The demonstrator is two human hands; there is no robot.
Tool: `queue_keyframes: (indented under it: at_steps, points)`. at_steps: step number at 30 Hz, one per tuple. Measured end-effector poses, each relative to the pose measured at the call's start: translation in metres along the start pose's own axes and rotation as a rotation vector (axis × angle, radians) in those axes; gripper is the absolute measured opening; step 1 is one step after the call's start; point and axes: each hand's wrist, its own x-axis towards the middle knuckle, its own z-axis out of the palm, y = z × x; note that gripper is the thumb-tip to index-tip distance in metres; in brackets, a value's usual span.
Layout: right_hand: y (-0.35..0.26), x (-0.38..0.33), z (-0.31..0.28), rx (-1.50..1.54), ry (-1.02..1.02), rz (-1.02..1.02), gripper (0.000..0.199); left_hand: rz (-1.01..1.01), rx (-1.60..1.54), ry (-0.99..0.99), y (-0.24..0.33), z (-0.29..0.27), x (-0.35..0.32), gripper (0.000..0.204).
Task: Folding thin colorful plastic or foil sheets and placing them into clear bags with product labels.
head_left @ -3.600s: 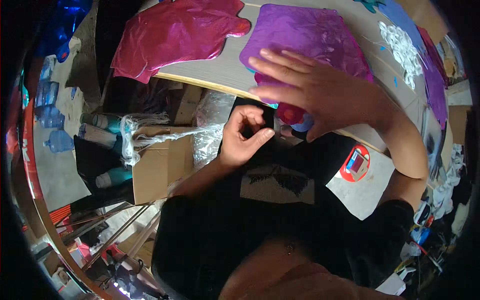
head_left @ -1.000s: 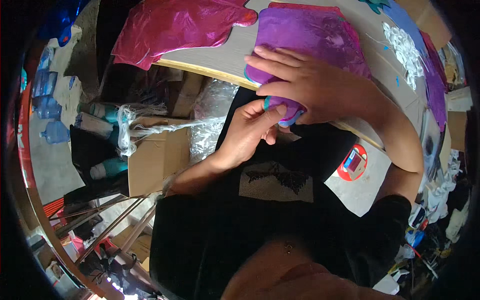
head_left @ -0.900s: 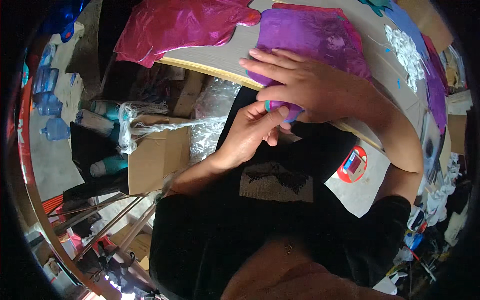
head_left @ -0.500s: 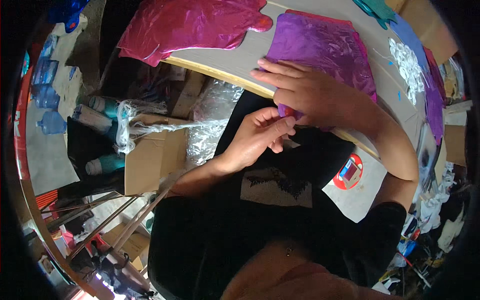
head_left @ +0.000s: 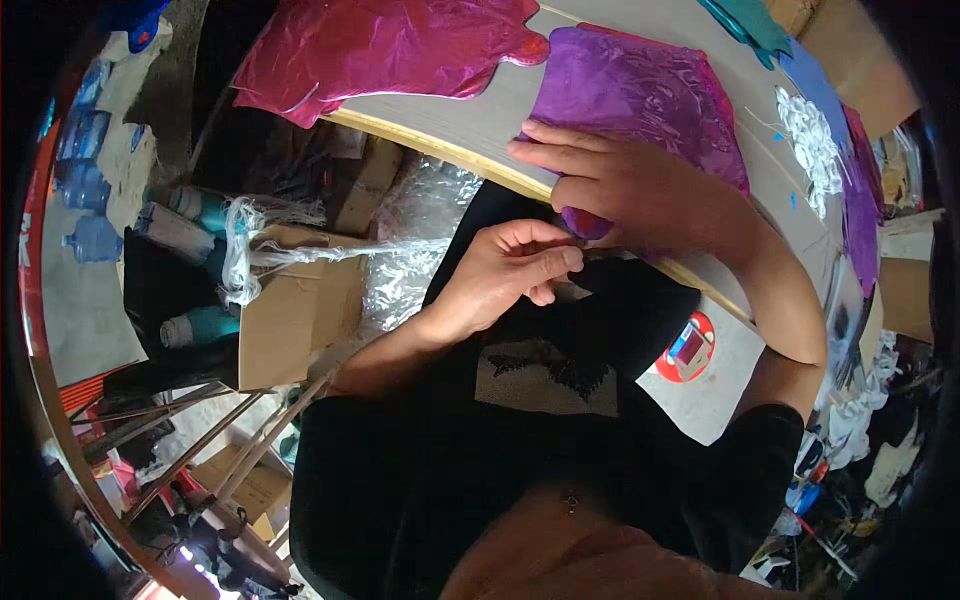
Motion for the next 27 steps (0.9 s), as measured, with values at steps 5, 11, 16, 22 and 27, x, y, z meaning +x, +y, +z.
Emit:
queue_keyframes:
  at_steps: [5,11,16,22,27]
  points:
    - [0.005,-0.001,-0.006,0.078,-0.070,0.045,0.034,-0.038,-0.076,0.011,-0.003,0.000,0.006,0.024]
    - [0.017,-0.005,-0.014,0.233,-0.107,0.100,0.046,-0.080,-0.177,0.023,-0.001,0.003,0.013,0.022]
    - [0.016,-0.008,-0.015,0.256,-0.119,0.123,0.048,-0.077,-0.080,0.051,0.001,0.015,0.019,0.021]
    - [0.019,-0.012,-0.014,0.212,-0.143,0.124,0.047,0.022,-0.107,0.158,-0.006,0.019,0.020,0.013]
    - [0.009,-0.010,-0.010,0.232,-0.122,0.145,0.047,0.057,-0.028,0.161,-0.006,0.015,0.003,0.013]
